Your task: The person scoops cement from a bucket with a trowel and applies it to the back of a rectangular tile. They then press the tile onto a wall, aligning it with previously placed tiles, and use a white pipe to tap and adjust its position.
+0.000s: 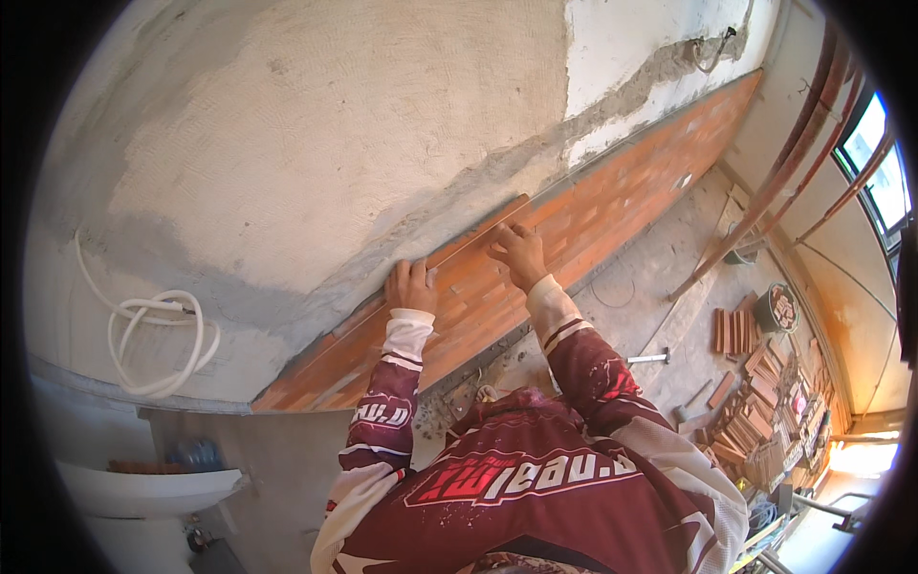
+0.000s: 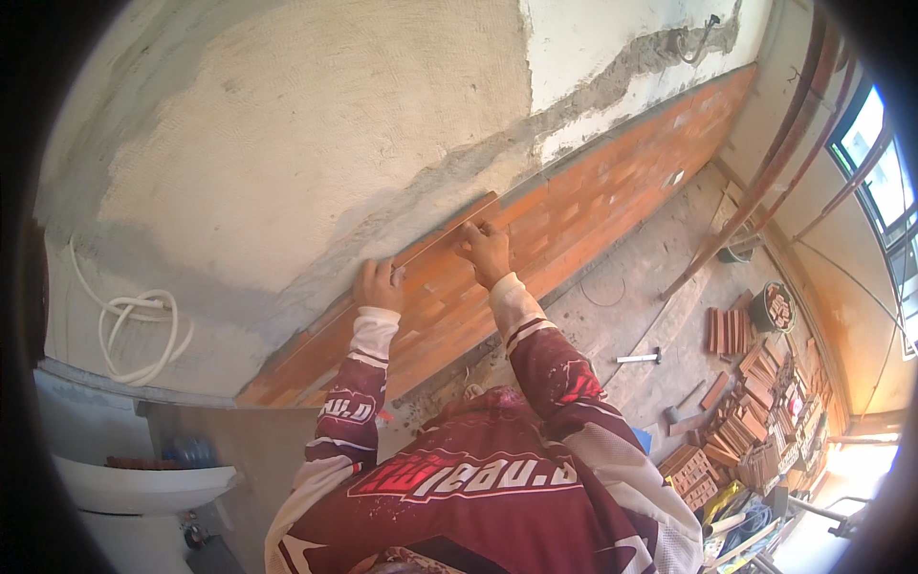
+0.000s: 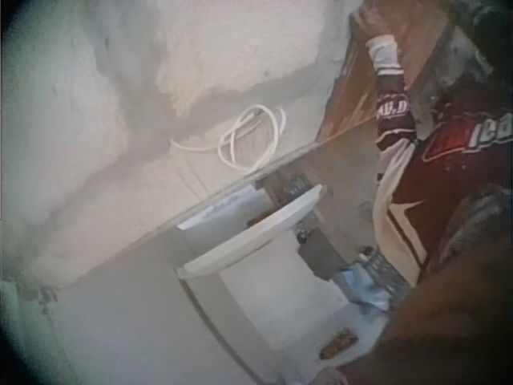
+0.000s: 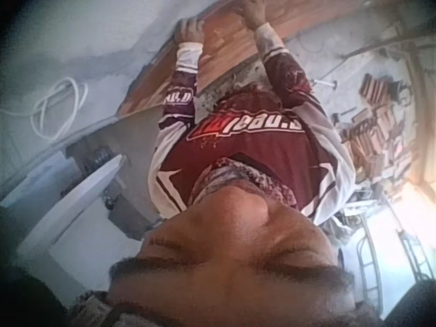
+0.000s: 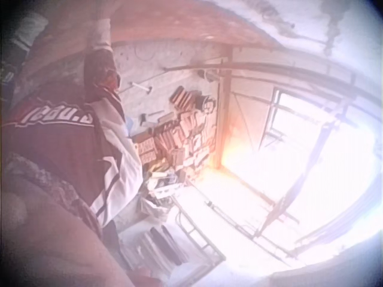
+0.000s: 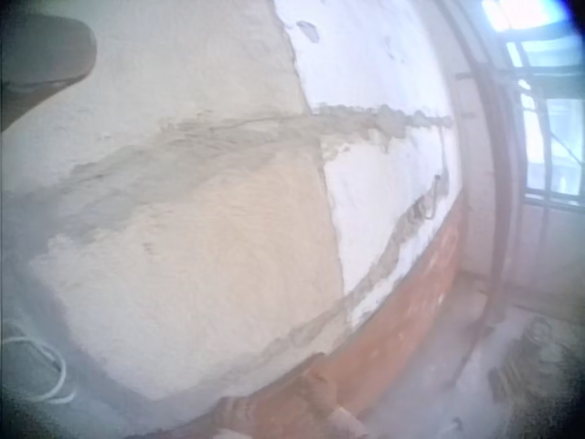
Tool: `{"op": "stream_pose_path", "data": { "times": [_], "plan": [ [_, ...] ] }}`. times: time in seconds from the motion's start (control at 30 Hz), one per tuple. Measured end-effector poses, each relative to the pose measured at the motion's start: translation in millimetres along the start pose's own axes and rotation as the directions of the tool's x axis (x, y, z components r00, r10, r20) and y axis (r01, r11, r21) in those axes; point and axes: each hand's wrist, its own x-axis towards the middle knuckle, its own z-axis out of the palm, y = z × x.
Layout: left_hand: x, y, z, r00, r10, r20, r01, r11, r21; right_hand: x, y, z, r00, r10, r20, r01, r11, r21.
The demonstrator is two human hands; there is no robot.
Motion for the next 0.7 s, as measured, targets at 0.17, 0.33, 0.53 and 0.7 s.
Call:
{"op": "stream_pose_path", "data": {
  "times": [0.17, 0.33, 0.53, 0.7],
  "plan": [
    [4, 1, -2, 0.999, 0.004, 0.031, -0.005, 1.0, 0.014, 19, 19, -29, 0.907, -0.384, -0.173, 0.266, 0.841, -0.47],
    [4, 1, -3, 0.999, 0.044, 0.019, -0.045, 0.997, 0.062, 15, 7, -30, 0.835, -0.548, -0.044, 0.388, 0.645, -0.658],
    [6, 4, -8, 0.997, 0.073, -0.02, -0.072, 0.996, 0.06, 21, 7, -30, 0.795, -0.605, 0.031, 0.454, 0.562, -0.691],
    [7, 6, -6, 0.998, 0.055, -0.031, -0.052, 0.995, 0.088, 26, 2, -32, 0.837, -0.542, 0.07, 0.426, 0.567, -0.705]
  ]
}}
